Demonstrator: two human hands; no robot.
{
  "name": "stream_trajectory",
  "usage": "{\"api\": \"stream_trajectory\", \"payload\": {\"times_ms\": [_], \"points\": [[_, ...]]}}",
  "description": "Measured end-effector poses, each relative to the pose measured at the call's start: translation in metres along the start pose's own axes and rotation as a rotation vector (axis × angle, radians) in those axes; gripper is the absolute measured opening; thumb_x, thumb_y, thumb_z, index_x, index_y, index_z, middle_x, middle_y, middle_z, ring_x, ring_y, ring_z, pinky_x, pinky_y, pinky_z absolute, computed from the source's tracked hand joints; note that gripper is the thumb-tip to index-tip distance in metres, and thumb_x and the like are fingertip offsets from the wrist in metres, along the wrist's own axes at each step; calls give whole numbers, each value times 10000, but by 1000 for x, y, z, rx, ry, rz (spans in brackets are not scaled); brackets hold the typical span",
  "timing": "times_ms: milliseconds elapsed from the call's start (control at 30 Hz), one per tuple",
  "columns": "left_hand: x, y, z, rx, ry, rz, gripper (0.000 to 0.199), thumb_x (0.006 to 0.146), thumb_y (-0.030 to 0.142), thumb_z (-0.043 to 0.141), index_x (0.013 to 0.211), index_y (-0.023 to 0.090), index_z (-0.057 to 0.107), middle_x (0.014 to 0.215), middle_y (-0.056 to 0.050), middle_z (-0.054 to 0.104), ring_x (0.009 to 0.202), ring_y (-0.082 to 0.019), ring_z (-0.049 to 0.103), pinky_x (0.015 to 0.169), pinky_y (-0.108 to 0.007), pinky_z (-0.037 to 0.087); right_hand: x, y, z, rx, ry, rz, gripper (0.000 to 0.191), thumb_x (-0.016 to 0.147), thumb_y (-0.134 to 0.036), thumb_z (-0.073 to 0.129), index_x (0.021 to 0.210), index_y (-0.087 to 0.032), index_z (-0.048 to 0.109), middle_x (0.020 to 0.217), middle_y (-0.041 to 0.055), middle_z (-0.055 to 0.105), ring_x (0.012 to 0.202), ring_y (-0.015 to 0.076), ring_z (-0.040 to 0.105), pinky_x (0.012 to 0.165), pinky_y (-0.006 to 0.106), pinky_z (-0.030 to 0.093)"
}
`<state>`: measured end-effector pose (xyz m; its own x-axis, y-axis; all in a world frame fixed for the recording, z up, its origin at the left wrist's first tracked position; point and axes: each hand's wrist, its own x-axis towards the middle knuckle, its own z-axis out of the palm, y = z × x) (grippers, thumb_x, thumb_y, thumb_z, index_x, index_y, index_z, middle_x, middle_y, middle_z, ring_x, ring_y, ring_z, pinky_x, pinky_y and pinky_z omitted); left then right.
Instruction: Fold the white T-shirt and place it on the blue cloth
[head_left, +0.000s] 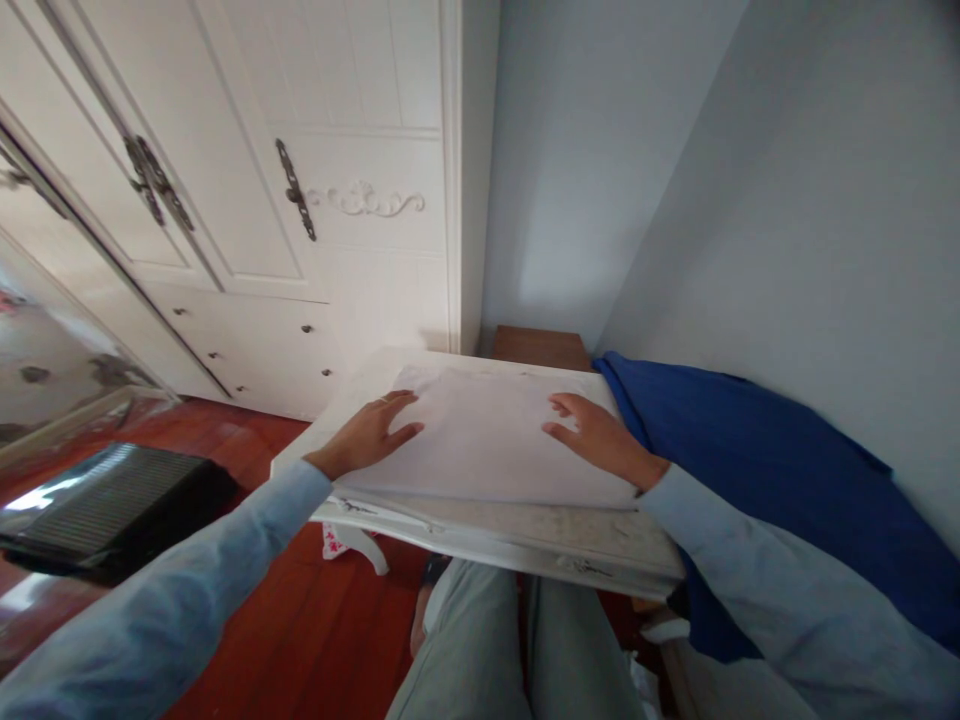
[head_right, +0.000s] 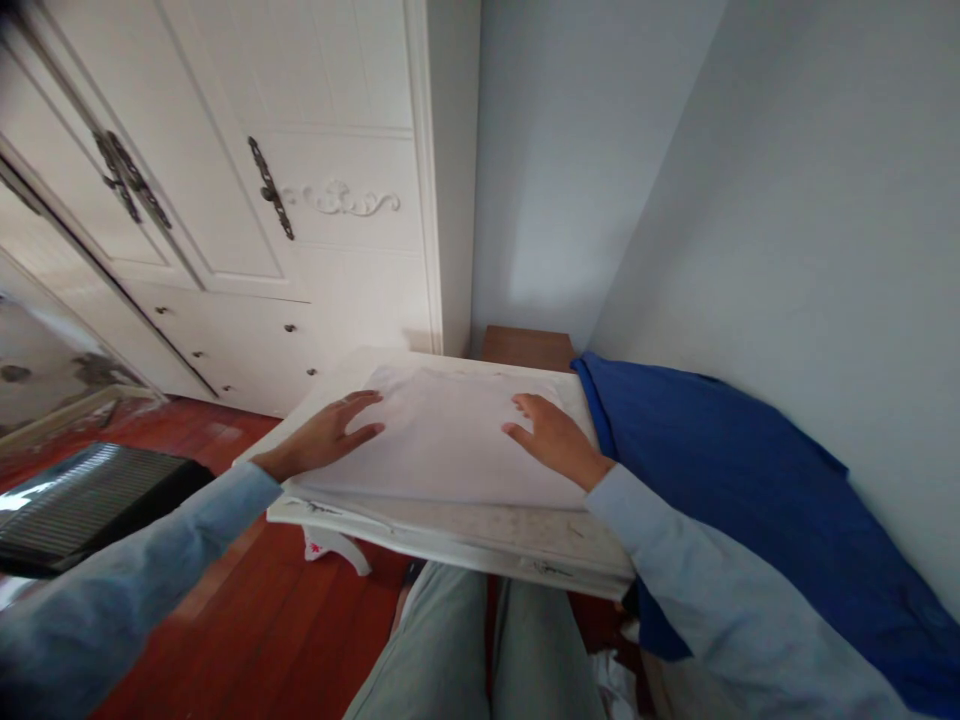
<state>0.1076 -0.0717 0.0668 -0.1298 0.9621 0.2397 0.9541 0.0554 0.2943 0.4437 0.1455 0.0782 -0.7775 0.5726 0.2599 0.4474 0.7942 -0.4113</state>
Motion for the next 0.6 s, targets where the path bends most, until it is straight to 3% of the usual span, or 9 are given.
{"api": "stream_trajectory", "payload": {"times_ms": [67,167,300,433,600], "points": [[37,7,16,90,-99,70,772,992,645,308,1471,67,488,1576,-214,459,1478,-306,415,1227,-439,322,38,-20,28,-46,-28,-134,512,951,-434,576,1368,-137,573,1438,195,602,1342,304,559,1142,468,423],[82,3,40,217,-165,54,748,1017,567,290,1503,16,432,1627,-237,356,1545,-321,272,1248,-446,255,90,-39,70,-131,-110,-194,549,1005,-445,483,1431,-101,520,1535,222,504,1452,304,445,1205,483,345],[105,-19,61,260,-220,-27,727,1029,544,271,1555,51,358,1656,-223,296,1558,-316,232,1250,-454,225,124,-35,105,-218,-214,-137,621,1037,-486,394,1503,-78,433,1618,235,374,1521,316,329,1220,494,302],[102,-34,70,224,-255,-55,751,1025,597,206,1598,120,300,1683,-177,252,1566,-297,212,1256,-458,194,123,1,110,-255,-240,-112,640,1057,-506,282,1536,-98,398,1643,206,341,1535,306,301,1233,506,264],[99,-34,71,214,-245,-58,772,1023,614,202,1603,112,288,1690,-177,216,1571,-306,187,1260,-464,168,116,48,94,-311,-235,-27,675,1049,-561,210,1556,-154,394,1653,180,338,1541,311,286,1231,534,256]]}}
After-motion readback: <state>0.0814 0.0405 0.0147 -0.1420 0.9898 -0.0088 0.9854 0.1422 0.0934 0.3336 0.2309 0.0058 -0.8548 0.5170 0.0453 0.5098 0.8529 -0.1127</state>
